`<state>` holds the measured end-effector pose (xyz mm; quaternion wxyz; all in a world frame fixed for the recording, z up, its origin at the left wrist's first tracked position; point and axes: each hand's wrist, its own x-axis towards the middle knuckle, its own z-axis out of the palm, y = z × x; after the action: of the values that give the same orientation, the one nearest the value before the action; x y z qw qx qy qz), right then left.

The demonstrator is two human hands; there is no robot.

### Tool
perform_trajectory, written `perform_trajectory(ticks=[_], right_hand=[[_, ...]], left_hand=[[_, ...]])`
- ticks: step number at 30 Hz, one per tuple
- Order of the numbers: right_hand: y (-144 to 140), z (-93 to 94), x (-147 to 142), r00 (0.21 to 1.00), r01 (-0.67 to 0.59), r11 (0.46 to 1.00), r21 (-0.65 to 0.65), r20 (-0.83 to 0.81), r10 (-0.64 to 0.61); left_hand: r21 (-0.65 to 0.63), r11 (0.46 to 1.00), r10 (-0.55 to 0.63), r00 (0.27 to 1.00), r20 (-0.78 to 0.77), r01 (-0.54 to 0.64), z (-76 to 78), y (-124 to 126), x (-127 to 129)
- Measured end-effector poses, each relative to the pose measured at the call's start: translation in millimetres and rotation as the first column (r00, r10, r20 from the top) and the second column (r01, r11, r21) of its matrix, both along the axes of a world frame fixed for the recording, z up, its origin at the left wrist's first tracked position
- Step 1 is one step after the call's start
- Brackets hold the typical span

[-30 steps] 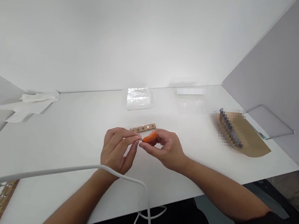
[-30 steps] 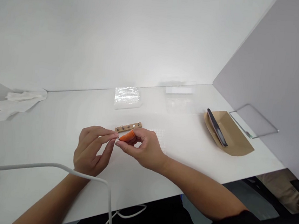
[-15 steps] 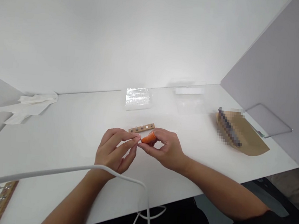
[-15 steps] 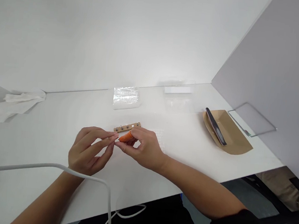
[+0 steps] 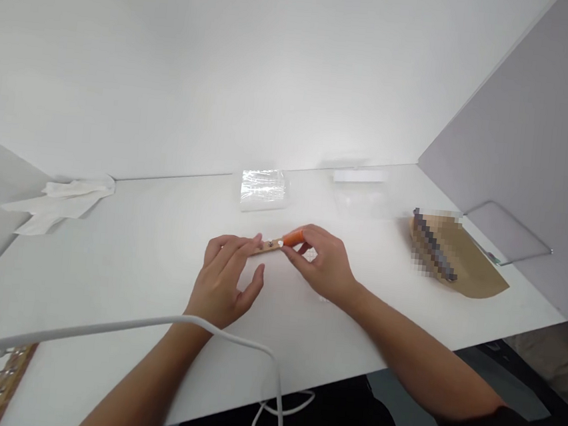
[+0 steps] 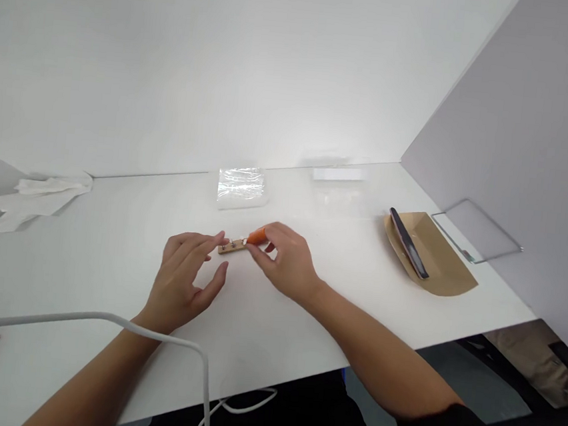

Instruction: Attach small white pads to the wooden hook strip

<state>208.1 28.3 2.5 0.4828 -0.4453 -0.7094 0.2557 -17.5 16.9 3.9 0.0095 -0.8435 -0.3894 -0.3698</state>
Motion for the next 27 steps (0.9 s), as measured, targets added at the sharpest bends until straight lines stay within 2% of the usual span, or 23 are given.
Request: perform_trajectory(ticks=[2, 5, 8, 11, 21, 27], right_hand=[[10.5, -2.4, 8.0, 0.996, 0.071, 0.997, -0.014, 0.051, -0.07], [24.4, -8.8, 15.5, 0.986, 0.15, 0.986, -0.077, 0.09, -0.143], [32.9, -15.4, 15.4, 0.984, 0.17, 0.971, -0.17, 0.073, -0.16], [36.4, -18.8, 10.5, 0.986, 0.164, 0.965, -0.206, 0.064, -0.154], [44.1, -33.1, -4.1, 0.963, 0.171, 0.974, -0.149, 0.236, -0.133], [45.3, -40.0, -3.4, 0.945, 0.154, 0.98, -0.125, 0.307, -0.109]], left_hand=[[-0.082, 0.996, 0.025, 0.999, -0.027, -0.027, -5.9, 1.4, -0.5], [-0.135, 0.988, 0.064, 0.994, -0.091, -0.076, -13.4, 3.9, -1.7], [-0.146, 0.98, 0.118, 0.986, -0.118, -0.135, -19.4, 6.4, -2.6], [-0.147, 0.976, 0.15, 0.984, -0.1, -0.163, -25.1, 10.1, -3.8], [-0.28, 0.945, 0.145, 0.985, -0.096, -0.166, -41.1, 23.7, -6.7], [-0.335, 0.921, 0.186, 0.98, -0.071, -0.199, -42.9, 28.0, -7.2]])
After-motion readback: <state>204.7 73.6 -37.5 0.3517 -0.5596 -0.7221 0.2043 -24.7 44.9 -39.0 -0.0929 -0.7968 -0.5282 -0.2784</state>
